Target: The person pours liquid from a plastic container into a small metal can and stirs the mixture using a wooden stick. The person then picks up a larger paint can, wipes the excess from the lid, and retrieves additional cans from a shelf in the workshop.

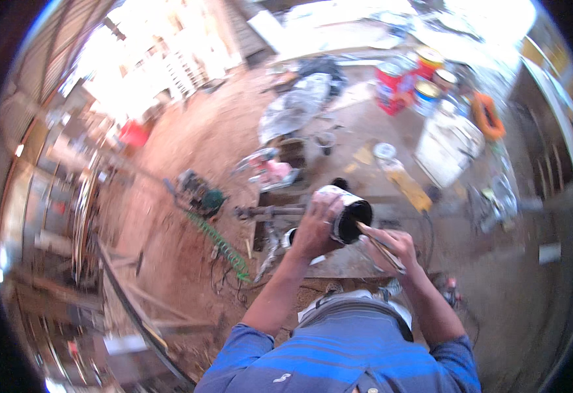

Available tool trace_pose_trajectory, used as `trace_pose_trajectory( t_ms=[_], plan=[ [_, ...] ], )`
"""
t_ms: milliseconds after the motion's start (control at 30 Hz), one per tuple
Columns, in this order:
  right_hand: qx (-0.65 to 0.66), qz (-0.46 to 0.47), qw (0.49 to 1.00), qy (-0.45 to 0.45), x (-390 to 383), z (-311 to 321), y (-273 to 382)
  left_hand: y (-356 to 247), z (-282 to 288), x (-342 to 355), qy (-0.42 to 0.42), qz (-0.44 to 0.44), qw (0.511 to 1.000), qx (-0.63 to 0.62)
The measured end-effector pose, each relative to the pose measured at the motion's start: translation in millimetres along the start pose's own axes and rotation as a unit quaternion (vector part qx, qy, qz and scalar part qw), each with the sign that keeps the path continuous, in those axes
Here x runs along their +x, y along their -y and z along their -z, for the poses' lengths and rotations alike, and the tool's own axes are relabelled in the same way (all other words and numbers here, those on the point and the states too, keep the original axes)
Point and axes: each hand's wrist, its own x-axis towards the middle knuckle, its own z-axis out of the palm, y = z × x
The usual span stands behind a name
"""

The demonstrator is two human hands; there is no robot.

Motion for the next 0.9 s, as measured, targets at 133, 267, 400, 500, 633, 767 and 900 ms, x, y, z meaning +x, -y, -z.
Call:
trace_pose_trajectory(
  t_ms=[133,267,400,500,633,767,900],
  plan=[
    [0.05,-0.067,0.996,-0.016,11,-31,27,-4,25,-27,-0.018,0.051,0.998,0.037],
    [0.201,-0.174,0.962,0.055,22,-67,53,-9,59,-62,-0.053,0.114,0.983,0.132],
    [0.319,-0.231,0.912,0.112,34,-102,76,-29,105,-99,-0.116,0.168,0.96,0.19],
    [0.314,-0.228,0.897,0.212,38,-122,84,-51,124,-138,-0.172,0.224,0.939,0.197],
    [0.294,-0.15,0.9,0.285,48,-140,90,-73,133,-174,-0.207,0.27,0.907,0.247],
    [0.253,0.002,0.908,0.335,67,-155,97,-86,130,-199,-0.213,0.306,0.882,0.288],
    [0.253,0.142,0.885,0.365,80,-164,102,-107,134,-213,-0.216,0.351,0.865,0.288]
  ],
)
